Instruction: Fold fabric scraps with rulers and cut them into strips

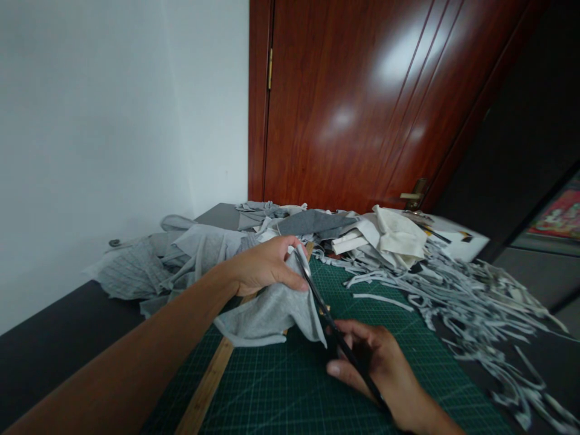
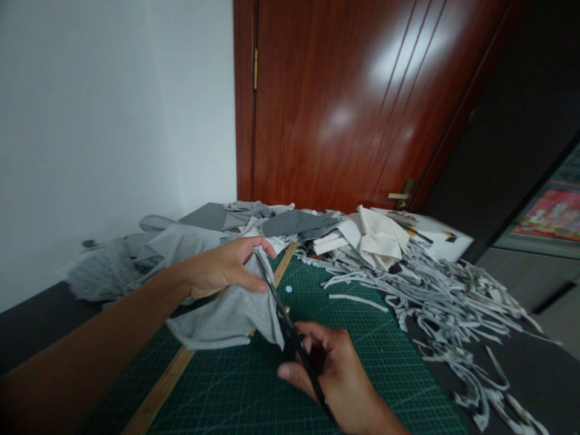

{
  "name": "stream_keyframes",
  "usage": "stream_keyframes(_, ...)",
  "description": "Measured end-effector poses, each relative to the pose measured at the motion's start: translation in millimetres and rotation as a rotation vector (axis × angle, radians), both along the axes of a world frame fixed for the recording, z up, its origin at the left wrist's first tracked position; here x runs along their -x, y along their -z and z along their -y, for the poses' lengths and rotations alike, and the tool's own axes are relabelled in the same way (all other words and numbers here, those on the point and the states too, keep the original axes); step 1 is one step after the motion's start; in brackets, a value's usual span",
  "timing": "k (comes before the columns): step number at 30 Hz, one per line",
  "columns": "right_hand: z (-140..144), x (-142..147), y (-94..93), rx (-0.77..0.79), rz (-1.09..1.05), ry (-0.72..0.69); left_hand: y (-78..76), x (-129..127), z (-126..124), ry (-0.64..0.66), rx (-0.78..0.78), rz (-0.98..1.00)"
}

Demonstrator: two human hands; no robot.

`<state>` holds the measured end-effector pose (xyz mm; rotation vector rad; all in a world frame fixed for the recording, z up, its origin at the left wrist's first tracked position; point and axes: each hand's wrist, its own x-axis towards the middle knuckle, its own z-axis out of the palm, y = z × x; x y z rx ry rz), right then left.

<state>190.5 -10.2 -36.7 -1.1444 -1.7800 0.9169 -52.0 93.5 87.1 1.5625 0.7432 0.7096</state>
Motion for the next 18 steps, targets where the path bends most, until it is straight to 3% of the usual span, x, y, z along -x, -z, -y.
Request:
stream_keyframes(10, 0.9, 4.3, -7.8, 0.038, -0.136, -0.044, 2.2, -2.0, 0.0, -0.004, 0.008, -0.011)
stream_keyframes(18, 1.4, 3.4, -5.7, 0.002, -0.066, 0.003, 7.1, -1.3, -1.9, 0.014, 0.038, -0.001)
